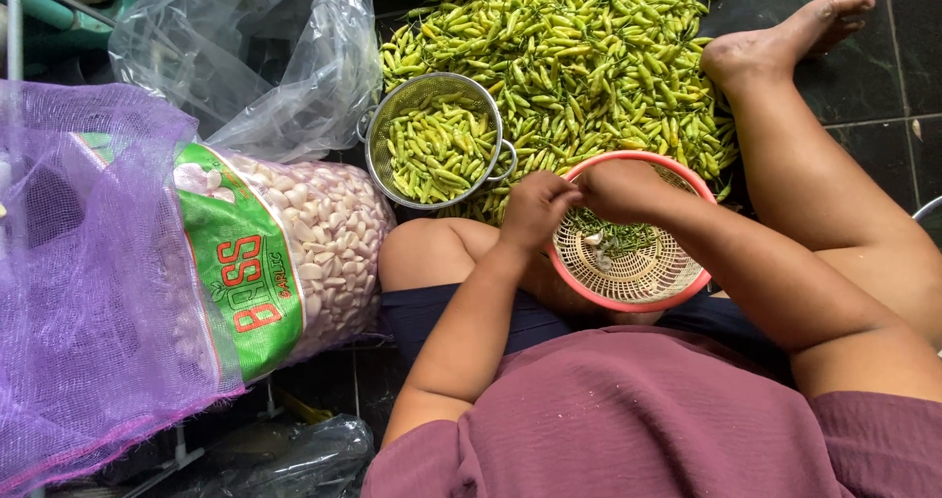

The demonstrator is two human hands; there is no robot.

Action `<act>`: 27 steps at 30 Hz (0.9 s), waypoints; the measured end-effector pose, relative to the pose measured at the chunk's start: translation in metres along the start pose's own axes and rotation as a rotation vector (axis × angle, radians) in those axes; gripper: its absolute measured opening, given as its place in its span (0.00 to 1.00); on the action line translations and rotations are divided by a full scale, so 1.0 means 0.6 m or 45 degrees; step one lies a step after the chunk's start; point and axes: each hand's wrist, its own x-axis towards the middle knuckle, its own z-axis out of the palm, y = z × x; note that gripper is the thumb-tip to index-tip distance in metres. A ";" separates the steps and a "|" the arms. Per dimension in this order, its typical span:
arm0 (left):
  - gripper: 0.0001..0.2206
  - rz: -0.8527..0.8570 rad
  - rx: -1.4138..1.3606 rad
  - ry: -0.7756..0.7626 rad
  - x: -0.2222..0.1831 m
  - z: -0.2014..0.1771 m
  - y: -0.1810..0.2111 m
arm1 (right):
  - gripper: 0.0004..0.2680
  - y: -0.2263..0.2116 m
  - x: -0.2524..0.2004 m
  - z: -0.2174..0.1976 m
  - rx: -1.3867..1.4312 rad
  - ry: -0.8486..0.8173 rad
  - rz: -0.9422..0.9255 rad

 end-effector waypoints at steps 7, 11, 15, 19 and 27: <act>0.02 -0.382 -0.242 0.238 0.007 -0.005 0.036 | 0.13 0.062 0.034 0.028 -0.342 0.099 -0.036; 0.09 -0.659 -0.975 0.457 0.042 -0.064 0.018 | 0.10 0.041 0.124 0.010 -0.188 0.349 -0.115; 0.08 -0.743 -1.153 0.441 0.045 -0.078 -0.024 | 0.12 0.016 0.184 0.024 -0.243 0.490 -0.166; 0.11 -0.727 -1.028 0.391 0.048 -0.067 -0.048 | 0.08 0.019 0.213 0.044 -0.216 0.563 -0.201; 0.24 -0.571 -0.714 0.269 0.041 -0.045 -0.027 | 0.08 0.038 0.134 -0.015 0.415 0.425 -0.055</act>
